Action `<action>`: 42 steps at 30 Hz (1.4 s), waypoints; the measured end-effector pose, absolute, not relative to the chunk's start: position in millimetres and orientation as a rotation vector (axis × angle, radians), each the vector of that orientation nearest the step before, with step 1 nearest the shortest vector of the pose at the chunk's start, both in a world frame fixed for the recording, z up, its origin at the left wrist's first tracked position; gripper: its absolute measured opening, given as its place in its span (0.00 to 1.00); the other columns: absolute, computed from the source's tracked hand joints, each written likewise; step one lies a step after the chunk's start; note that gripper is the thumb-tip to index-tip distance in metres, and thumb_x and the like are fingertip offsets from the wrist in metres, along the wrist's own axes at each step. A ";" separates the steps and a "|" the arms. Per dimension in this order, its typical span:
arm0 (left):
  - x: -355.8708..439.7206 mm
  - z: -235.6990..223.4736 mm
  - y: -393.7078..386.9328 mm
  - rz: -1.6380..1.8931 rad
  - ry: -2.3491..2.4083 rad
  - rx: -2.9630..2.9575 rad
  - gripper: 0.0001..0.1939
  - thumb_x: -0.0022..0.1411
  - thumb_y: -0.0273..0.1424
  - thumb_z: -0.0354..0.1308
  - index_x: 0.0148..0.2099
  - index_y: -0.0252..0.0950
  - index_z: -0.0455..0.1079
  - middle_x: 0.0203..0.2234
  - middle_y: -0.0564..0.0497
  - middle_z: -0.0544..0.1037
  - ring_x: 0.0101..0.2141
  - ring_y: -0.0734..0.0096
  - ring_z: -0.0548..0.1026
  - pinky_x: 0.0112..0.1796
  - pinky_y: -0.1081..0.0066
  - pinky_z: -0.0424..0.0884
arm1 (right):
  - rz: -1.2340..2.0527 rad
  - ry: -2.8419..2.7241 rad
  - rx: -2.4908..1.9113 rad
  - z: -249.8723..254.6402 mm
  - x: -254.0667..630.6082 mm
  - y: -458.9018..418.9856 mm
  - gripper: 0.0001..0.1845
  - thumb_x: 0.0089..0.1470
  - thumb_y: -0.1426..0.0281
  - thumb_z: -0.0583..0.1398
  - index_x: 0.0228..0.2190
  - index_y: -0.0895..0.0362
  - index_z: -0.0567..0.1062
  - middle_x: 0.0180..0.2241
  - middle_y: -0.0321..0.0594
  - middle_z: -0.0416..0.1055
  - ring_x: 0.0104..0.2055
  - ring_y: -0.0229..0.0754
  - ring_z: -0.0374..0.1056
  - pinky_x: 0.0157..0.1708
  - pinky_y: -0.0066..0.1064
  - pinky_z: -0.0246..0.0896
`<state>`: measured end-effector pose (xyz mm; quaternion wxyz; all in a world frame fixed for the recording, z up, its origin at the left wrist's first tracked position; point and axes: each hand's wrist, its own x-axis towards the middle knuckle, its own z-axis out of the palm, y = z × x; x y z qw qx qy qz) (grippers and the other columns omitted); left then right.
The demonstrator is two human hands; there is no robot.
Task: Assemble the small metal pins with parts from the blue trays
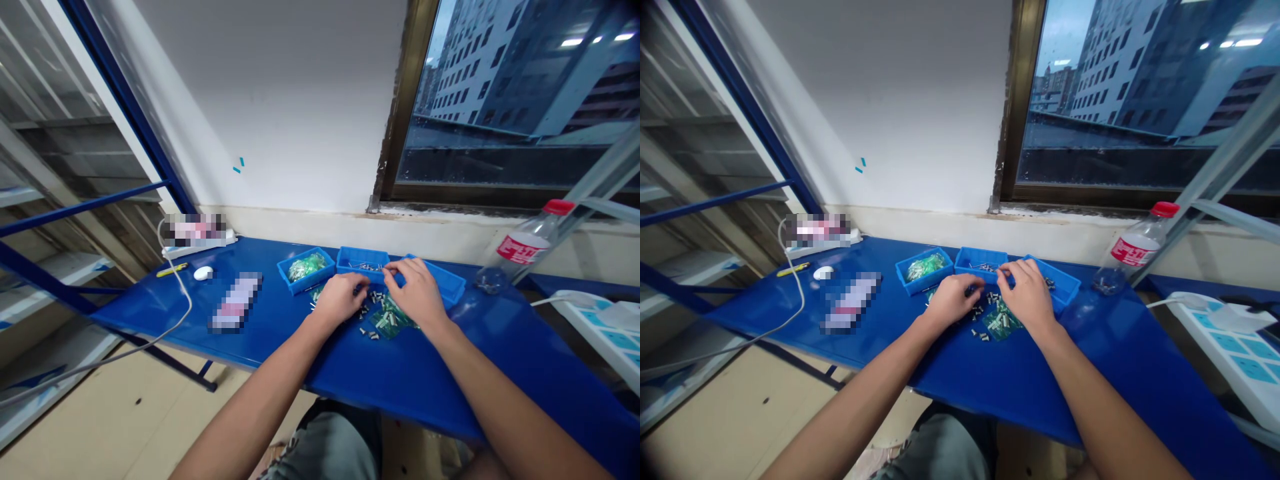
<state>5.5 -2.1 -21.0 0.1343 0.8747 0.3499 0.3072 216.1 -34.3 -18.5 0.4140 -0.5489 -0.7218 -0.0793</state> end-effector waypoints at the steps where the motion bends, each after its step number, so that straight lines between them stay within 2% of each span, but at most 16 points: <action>1: 5.9 -20.9 -2.4 0.987 1.005 2.447 0.16 0.68 0.25 0.57 0.55 0.37 0.77 0.46 0.45 0.85 0.44 0.62 0.83 0.50 0.64 0.78 | -0.166 -1.809 -1.356 -17.4 214.3 -35.3 0.11 0.67 0.65 0.56 0.39 0.53 0.78 0.37 0.46 0.78 0.46 0.54 0.70 0.49 0.45 0.66; 3: 7.1 -21.1 -2.7 1.121 0.972 2.268 0.20 0.69 0.24 0.53 0.61 0.35 0.72 0.49 0.43 0.83 0.43 0.64 0.84 0.49 0.65 0.80 | -0.100 -1.802 -1.307 -15.4 210.2 -37.8 0.11 0.67 0.65 0.56 0.41 0.53 0.78 0.38 0.45 0.78 0.45 0.53 0.71 0.48 0.44 0.67; 6: 8.7 -21.9 -1.9 1.172 0.902 2.105 0.20 0.70 0.23 0.52 0.62 0.33 0.69 0.49 0.41 0.83 0.42 0.66 0.85 0.46 0.66 0.82 | -0.019 -1.814 -1.252 -14.6 204.1 -40.7 0.10 0.67 0.65 0.57 0.41 0.53 0.78 0.38 0.45 0.78 0.43 0.51 0.72 0.46 0.43 0.69; 11: 7.9 -22.6 0.6 1.153 0.842 2.099 0.19 0.69 0.25 0.59 0.61 0.37 0.72 0.48 0.45 0.85 0.48 0.61 0.84 0.52 0.62 0.80 | 0.259 -1.731 -1.238 -23.5 196.9 -38.3 0.10 0.65 0.62 0.60 0.42 0.53 0.79 0.40 0.43 0.80 0.36 0.45 0.74 0.38 0.38 0.72; 15: 6.2 -21.9 -0.4 1.135 0.876 2.172 0.22 0.67 0.23 0.61 0.62 0.39 0.73 0.48 0.48 0.85 0.51 0.60 0.83 0.56 0.60 0.78 | 0.526 -1.580 -1.231 -33.6 195.1 -32.8 0.12 0.59 0.60 0.65 0.41 0.54 0.77 0.37 0.43 0.80 0.38 0.46 0.78 0.38 0.37 0.75; 18: 6.8 -22.9 -0.9 1.115 0.857 2.241 0.23 0.68 0.20 0.59 0.63 0.39 0.72 0.51 0.48 0.85 0.53 0.61 0.82 0.59 0.60 0.77 | 0.598 -1.530 -1.192 -37.7 195.1 -29.8 0.12 0.57 0.61 0.66 0.40 0.54 0.76 0.37 0.43 0.80 0.39 0.46 0.78 0.39 0.37 0.76; 23: 8.9 -28.2 2.4 1.139 0.774 2.227 0.24 0.69 0.19 0.55 0.65 0.36 0.69 0.53 0.44 0.83 0.53 0.64 0.82 0.57 0.62 0.78 | 0.598 -1.543 -1.191 -42.3 195.5 -26.4 0.13 0.54 0.66 0.65 0.42 0.54 0.75 0.36 0.42 0.78 0.37 0.44 0.77 0.38 0.36 0.76; 29: 8.5 -25.2 1.3 1.161 0.813 2.142 0.26 0.67 0.22 0.58 0.66 0.37 0.68 0.53 0.44 0.83 0.49 0.63 0.84 0.53 0.63 0.80 | 0.564 -1.581 -1.200 -41.0 192.1 -28.4 0.17 0.53 0.67 0.64 0.46 0.54 0.75 0.34 0.39 0.76 0.32 0.41 0.74 0.33 0.32 0.73; 31: 7.9 -19.6 -2.6 1.160 0.899 2.171 0.21 0.68 0.26 0.59 0.62 0.36 0.73 0.52 0.44 0.83 0.48 0.61 0.84 0.52 0.64 0.80 | 0.487 -1.606 -1.235 -36.3 190.8 -31.3 0.16 0.54 0.68 0.63 0.45 0.55 0.78 0.33 0.38 0.75 0.29 0.39 0.71 0.30 0.31 0.71; 33: 7.0 -13.0 -7.5 1.123 0.999 2.234 0.13 0.71 0.31 0.57 0.53 0.36 0.79 0.46 0.45 0.86 0.45 0.60 0.84 0.50 0.65 0.79 | 0.397 -1.624 -1.277 -31.8 190.3 -34.0 0.12 0.55 0.67 0.62 0.41 0.55 0.81 0.32 0.39 0.74 0.26 0.38 0.67 0.28 0.31 0.69; 34: 6.5 -10.0 -9.7 1.076 1.033 2.270 0.14 0.74 0.34 0.55 0.50 0.37 0.80 0.43 0.46 0.86 0.42 0.61 0.84 0.48 0.66 0.78 | 0.369 -1.621 -1.287 -30.2 190.4 -34.9 0.10 0.56 0.66 0.62 0.39 0.55 0.81 0.32 0.39 0.74 0.26 0.38 0.66 0.28 0.32 0.68; 36: 5.4 -5.7 -12.9 0.998 1.090 2.327 0.19 0.76 0.38 0.52 0.45 0.36 0.82 0.36 0.47 0.87 0.36 0.62 0.84 0.42 0.68 0.77 | 0.373 -1.610 -1.272 -28.8 191.2 -35.5 0.10 0.57 0.65 0.62 0.38 0.55 0.82 0.33 0.40 0.75 0.27 0.39 0.68 0.29 0.33 0.70; 38: 4.6 -4.5 -13.6 0.943 1.096 2.367 0.21 0.76 0.40 0.51 0.44 0.36 0.83 0.34 0.47 0.86 0.32 0.63 0.83 0.39 0.69 0.76 | 0.420 -1.619 -1.232 -29.1 192.5 -34.8 0.10 0.57 0.66 0.62 0.39 0.54 0.81 0.36 0.42 0.77 0.31 0.41 0.72 0.33 0.34 0.73; 42: 4.5 -9.7 -9.4 0.943 1.062 2.346 0.15 0.73 0.34 0.56 0.51 0.38 0.82 0.41 0.47 0.87 0.38 0.61 0.84 0.42 0.69 0.77 | 0.420 -1.692 -1.189 -30.3 194.1 -33.7 0.10 0.58 0.67 0.60 0.39 0.52 0.82 0.42 0.43 0.79 0.39 0.45 0.76 0.39 0.36 0.76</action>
